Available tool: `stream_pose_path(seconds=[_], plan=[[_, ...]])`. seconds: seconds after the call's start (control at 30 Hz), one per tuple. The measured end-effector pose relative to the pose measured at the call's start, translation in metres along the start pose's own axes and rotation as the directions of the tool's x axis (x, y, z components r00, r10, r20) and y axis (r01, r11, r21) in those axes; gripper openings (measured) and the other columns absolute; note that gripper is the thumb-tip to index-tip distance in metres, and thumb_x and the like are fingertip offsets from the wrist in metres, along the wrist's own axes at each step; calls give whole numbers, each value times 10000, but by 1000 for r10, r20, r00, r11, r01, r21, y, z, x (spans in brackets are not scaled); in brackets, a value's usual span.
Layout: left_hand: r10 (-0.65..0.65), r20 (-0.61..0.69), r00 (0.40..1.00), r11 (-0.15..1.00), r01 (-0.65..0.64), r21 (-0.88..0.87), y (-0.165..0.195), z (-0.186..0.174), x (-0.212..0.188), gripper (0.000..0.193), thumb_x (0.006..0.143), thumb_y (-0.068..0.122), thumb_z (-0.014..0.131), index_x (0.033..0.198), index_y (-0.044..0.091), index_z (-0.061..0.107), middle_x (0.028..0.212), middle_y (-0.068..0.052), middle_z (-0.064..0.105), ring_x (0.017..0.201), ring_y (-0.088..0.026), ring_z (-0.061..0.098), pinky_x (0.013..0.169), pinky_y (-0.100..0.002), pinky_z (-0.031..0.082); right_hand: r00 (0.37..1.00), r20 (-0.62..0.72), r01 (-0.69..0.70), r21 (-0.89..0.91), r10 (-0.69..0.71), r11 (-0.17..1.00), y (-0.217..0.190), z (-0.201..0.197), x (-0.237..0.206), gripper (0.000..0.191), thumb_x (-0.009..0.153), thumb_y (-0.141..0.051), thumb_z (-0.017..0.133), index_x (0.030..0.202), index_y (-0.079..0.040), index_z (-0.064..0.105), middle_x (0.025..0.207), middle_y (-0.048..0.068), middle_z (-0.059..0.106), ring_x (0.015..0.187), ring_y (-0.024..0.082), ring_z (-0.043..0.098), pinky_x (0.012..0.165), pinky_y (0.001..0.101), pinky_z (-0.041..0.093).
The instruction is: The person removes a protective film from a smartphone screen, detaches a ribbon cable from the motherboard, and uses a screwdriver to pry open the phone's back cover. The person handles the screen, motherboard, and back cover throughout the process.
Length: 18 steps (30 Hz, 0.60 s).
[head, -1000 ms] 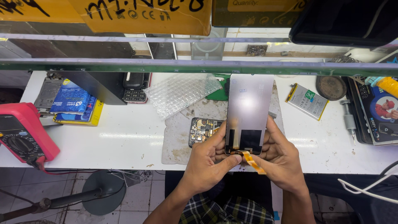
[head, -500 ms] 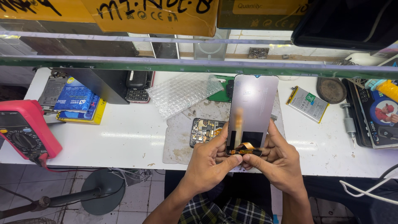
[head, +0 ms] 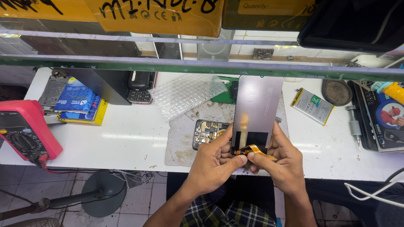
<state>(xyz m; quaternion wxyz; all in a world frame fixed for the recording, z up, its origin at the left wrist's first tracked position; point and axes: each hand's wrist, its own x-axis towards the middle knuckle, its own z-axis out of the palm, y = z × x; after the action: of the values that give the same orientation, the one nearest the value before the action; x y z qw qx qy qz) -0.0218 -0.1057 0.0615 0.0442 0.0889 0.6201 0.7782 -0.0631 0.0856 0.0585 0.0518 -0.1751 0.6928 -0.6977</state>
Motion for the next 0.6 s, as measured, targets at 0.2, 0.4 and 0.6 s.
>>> stream_pose_path(seconds=[0.2,0.4,0.6], plan=[[0,-48,999,1000,0,-3,-3,4,2,636,982,68,663,1543,-56,392,989,-169,760,873,-159,757,804,-278,652,1000,6,-22,48,21,999,0,-1,0,838,814,112,671,1567,86,303,943,202,720,611,155,712,449,249,592],[-15,-47,999,987,7,-161,-6,3,0,539,989,66,648,1486,-62,485,982,-165,754,843,-156,754,764,-267,652,998,64,23,9,-23,1000,1,-2,-1,837,841,67,699,1570,74,288,903,170,706,687,158,742,517,265,637],[-27,-35,999,988,22,-155,-3,2,1,503,989,70,652,1455,-54,507,1026,-148,754,883,-142,751,767,-265,654,1000,22,-10,46,9,999,2,-1,-3,747,862,64,688,1539,95,373,870,161,706,599,133,702,453,241,576]])
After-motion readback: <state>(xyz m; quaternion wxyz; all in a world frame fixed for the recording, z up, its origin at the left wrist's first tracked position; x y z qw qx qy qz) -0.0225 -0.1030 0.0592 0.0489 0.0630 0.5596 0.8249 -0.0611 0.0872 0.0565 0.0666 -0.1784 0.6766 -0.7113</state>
